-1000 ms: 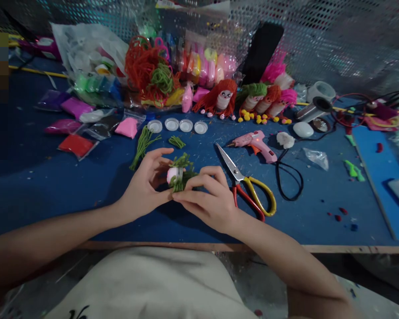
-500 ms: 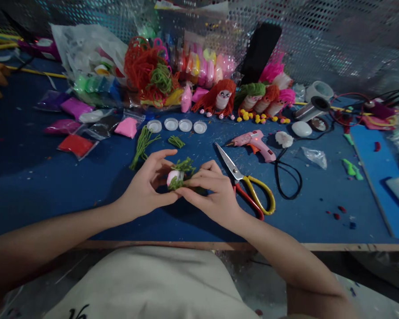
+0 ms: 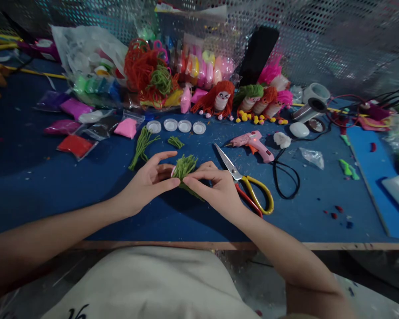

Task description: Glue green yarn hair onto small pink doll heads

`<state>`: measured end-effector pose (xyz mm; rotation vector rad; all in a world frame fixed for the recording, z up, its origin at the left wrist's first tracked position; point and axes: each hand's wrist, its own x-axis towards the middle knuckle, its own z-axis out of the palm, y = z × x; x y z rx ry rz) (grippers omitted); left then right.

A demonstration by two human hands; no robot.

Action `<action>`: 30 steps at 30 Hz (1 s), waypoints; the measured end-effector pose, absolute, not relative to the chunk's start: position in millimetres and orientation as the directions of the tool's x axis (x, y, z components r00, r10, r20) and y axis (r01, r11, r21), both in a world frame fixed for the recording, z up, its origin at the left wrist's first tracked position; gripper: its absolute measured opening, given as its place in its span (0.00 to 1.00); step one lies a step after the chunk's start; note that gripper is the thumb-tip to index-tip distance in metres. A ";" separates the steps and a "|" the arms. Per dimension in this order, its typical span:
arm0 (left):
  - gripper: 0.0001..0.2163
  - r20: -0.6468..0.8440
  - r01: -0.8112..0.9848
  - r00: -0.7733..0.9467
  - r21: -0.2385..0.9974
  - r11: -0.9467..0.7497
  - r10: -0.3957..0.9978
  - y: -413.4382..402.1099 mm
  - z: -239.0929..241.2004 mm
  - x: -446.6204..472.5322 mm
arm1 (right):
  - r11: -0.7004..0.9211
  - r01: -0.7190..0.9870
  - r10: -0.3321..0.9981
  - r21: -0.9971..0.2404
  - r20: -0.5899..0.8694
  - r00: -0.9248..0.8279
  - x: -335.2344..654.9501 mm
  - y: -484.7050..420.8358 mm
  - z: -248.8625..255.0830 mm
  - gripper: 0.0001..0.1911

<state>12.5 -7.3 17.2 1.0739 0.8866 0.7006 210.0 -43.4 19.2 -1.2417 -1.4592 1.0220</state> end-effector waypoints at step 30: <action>0.28 -0.209 -0.047 0.523 0.961 0.273 0.826 -7.7 10.9 11.6 | 0.316 0.486 0.944 -0.815 0.321 -0.075 209.4 -44.2 24.3 0.03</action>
